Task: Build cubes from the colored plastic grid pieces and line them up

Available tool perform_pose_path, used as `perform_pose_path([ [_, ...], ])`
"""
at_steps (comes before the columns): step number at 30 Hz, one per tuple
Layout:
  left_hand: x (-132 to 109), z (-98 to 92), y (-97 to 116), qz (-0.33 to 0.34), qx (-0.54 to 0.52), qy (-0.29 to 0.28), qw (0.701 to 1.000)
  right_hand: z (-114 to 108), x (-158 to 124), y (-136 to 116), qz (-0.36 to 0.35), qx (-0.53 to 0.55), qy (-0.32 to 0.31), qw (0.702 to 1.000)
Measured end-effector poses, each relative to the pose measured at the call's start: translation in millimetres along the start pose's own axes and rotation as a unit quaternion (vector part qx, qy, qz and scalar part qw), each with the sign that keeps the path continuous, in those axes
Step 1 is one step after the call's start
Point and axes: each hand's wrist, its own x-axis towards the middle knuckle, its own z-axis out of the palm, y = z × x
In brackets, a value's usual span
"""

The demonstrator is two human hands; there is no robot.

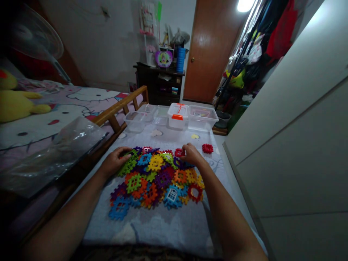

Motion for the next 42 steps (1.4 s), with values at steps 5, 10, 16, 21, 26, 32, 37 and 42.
perform_pose_path([
  [5, 0, -0.2, 3, -0.003, -0.006, -0.003, 1.0, -2, 2, 1, 0.01, 0.004, -0.016, 1.0],
  [10, 0, 0.6, 1, 0.001, -0.01, 0.001, 1.0, 4, 8, -3, 0.011, -0.067, -0.056, 0.996],
  [16, 1, -0.2, 2, -0.003, -0.008, -0.003, 1.0, 6, 7, -3, 0.039, -0.086, -0.026, 0.995],
  [21, 1, -1.1, 6, -0.014, -0.012, -0.013, 1.0, 7, 7, -4, 0.04, -0.112, -0.04, 0.992],
  [26, 1, -0.9, 6, -0.013, -0.007, -0.012, 1.0, 11, 9, -4, 0.031, -0.12, -0.028, 0.992],
  [32, 1, 1.8, -4, -0.012, 0.0, -0.011, 1.0, 7, 14, -6, 0.028, -0.129, -0.029, 0.991],
  [37, 1, 1.8, -12, -0.019, 0.002, -0.028, 0.999, -24, 7, 29, 0.035, -0.109, 0.026, 0.993],
  [42, 1, 1.1, -9, -0.021, -0.001, -0.022, 1.0, -71, -7, 92, 0.098, -0.112, 0.03, 0.988],
])
